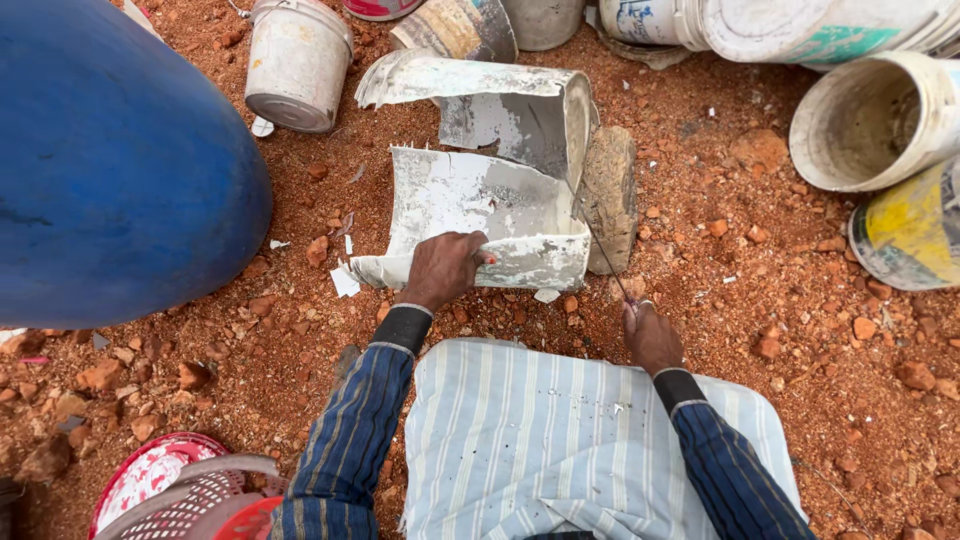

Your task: The person sits on a cushion on the ground and uses a long machete-style blade to cut open hardened cement-filled plastic buckets placed on a stone block. They peel apart the bucket walls, break the dried cement mass free, and scrape and pick residual cement out of the bucket interiors one bucket at a time.

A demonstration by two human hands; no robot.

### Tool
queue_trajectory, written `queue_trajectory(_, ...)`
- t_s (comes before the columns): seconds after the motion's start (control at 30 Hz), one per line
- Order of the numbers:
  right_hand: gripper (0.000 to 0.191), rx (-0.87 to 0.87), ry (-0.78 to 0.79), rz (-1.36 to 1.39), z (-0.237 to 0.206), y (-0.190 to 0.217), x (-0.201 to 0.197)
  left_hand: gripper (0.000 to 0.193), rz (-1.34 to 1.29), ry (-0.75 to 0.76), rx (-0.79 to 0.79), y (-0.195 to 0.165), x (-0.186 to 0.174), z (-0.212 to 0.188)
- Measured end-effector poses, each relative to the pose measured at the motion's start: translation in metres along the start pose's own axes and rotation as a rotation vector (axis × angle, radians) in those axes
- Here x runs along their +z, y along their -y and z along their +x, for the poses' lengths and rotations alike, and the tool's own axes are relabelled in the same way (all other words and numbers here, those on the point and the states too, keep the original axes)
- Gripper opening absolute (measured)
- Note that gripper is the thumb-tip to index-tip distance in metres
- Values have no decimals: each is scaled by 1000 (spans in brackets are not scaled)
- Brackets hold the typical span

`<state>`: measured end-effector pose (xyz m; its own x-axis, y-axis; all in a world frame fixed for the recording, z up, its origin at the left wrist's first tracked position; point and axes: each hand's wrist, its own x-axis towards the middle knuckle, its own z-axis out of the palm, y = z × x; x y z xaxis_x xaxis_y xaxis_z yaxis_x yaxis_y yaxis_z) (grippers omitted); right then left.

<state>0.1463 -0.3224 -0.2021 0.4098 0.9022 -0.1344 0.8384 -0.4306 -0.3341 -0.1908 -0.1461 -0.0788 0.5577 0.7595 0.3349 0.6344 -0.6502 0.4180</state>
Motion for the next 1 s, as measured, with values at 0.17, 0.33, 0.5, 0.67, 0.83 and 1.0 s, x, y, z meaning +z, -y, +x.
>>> queue_trajectory(0.17, 54, 47, 19, 64, 18, 10, -16, 9, 109, -252, 44, 5, -27, 40)
queue_trajectory(0.33, 50, 42, 73, 259, 26, 40, -32, 10, 262, -558, 368, 19, -119, 97)
queue_trajectory(0.5, 48, -124, 31, 176, 31, 57, -41, 18, 103, -567, 337, 68, -204, 117)
queue_trajectory(0.67, 52, -186, 45, 153, 18, 67, -64, 23, 71, -612, 237, 87, -201, 98)
queue_trajectory(0.83, 43, -209, 11, 711, -25, 66, -100, 23, -53, -686, 61, 98, -165, 94)
queue_trajectory(1.0, 40, -207, -110, 833, -71, 41, -117, 17, -35, -568, -263, 111, -94, 102)
